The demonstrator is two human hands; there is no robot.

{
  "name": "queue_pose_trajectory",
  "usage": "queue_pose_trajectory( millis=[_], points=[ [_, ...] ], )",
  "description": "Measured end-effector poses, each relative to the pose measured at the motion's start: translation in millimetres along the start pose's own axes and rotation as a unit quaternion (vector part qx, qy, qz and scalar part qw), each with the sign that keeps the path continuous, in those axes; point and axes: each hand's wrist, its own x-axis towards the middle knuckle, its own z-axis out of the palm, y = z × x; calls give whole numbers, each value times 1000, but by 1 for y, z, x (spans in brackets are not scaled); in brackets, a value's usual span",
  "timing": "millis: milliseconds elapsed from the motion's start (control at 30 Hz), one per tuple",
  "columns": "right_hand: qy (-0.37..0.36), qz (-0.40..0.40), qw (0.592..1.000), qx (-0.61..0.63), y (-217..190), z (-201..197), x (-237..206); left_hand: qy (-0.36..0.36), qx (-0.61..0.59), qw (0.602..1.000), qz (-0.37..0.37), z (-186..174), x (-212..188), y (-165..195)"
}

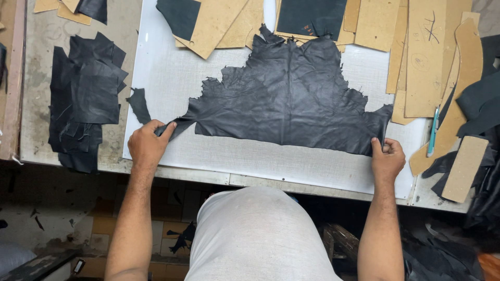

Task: The person uses a utility knife to cut black leather pieces by tracing around cardboard templates. They repeatedly place templates on the leather, cut along the edges, and set the cut pieces aside on the table.

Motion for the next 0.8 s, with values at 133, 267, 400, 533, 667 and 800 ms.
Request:
queue_pose_trajectory(
  millis=[133, 267, 400, 533, 667, 800],
  points=[
    [-8, 31, 995, 96, 22, -1, 2, 61, -76, 995, 29, 1, -12, -14],
    [4, -9, 993, 117, 38, 3, 5, 110, -275, 953, 59, -7, -20, -25],
    [-18, 24, 987, 160, 38, 1, 9, 10, -231, 969, -88, -16, -28, -28],
    [-72, 68, 970, 220, 20, -10, 13, 117, 20, 992, 36, -18, -28, -14],
    [-143, 120, 922, 338, -1, -21, 23, 102, -44, 993, 39, 9, -10, 28],
    [-156, 178, 944, 230, -8, -21, 33, 172, 30, 973, 154, 47, 3, 65]
  ],
)
